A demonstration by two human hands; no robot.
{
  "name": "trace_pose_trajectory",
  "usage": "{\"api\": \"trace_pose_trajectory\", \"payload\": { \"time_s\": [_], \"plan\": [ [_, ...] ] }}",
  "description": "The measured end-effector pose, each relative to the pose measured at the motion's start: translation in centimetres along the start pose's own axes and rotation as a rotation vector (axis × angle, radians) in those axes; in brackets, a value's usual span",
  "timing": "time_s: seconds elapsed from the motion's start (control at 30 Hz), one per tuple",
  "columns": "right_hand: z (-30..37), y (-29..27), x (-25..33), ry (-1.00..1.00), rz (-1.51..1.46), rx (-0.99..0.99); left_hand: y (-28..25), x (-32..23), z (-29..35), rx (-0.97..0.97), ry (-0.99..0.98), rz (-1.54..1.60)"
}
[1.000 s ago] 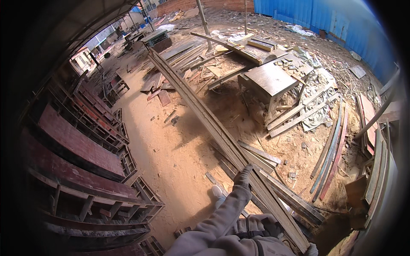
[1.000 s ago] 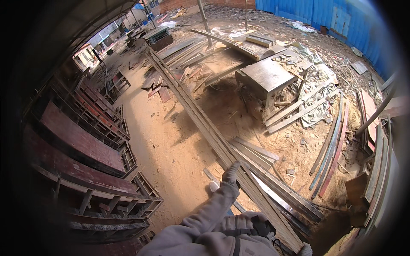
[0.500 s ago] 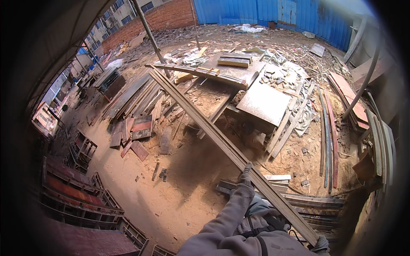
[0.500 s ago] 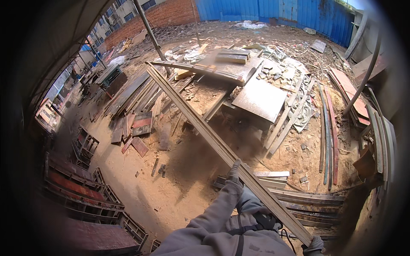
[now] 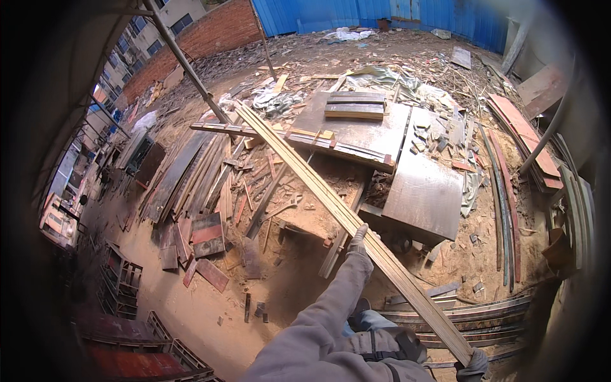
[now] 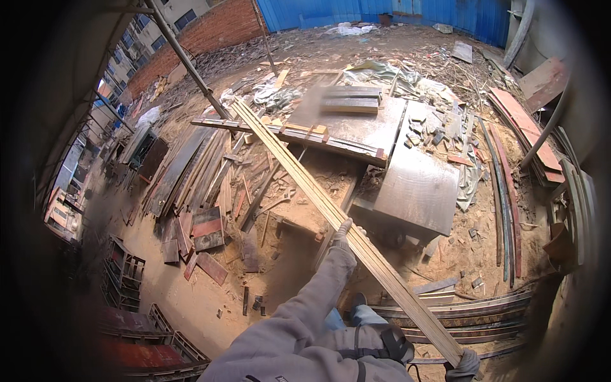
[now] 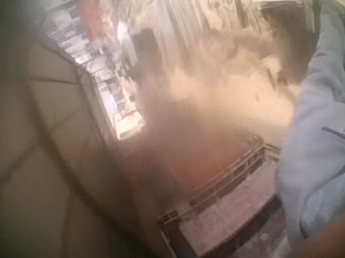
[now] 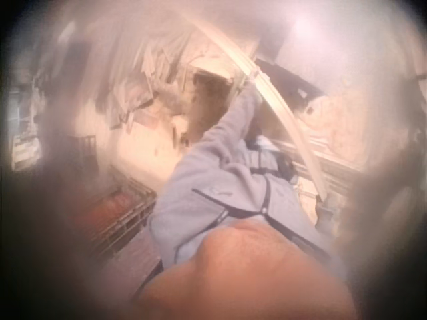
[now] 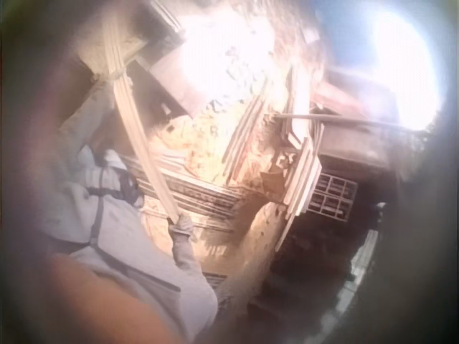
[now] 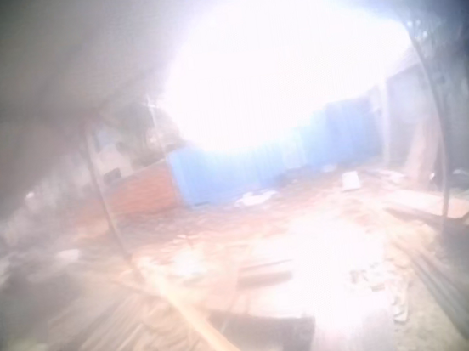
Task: The person uses a table saw to cut long wooden planks into shorter pieces. They feed each plank through the saw, collect the cut pieces, and stack them on the table. The person also moves a stack of cut pieces to a nearby pile.
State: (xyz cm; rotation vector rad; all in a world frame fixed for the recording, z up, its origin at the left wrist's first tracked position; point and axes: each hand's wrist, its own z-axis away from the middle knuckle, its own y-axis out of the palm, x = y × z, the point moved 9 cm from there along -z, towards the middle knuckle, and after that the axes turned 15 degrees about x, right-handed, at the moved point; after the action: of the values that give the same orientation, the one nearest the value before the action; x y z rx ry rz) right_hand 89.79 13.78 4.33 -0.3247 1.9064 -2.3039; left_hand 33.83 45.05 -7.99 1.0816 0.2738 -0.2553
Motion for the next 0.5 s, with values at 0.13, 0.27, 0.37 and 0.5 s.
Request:
{"api": "trace_pose_trajectory", "payload": {
  "time_s": [0.13,0.27,0.37,0.5],
  "plan": [
    [-9.9,-5.2,9.3,0.103,-0.093,-0.006,3.5,-7.9,-10.3,0.041,-0.046,-0.111],
    [-19.3,-13.4,17.3,0.193,0.032,-0.067,6.6,-13.2,-21.4,0.114,-0.101,-0.115],
    [-26.2,-20.2,20.6,0.214,0.141,-0.111,9.5,-17.0,-28.5,0.13,-0.062,-0.092],
    [-35.3,-25.5,23.6,0.286,0.242,0.081,12.5,-20.5,-35.5,0.187,-0.053,-0.066]
  ]
}}
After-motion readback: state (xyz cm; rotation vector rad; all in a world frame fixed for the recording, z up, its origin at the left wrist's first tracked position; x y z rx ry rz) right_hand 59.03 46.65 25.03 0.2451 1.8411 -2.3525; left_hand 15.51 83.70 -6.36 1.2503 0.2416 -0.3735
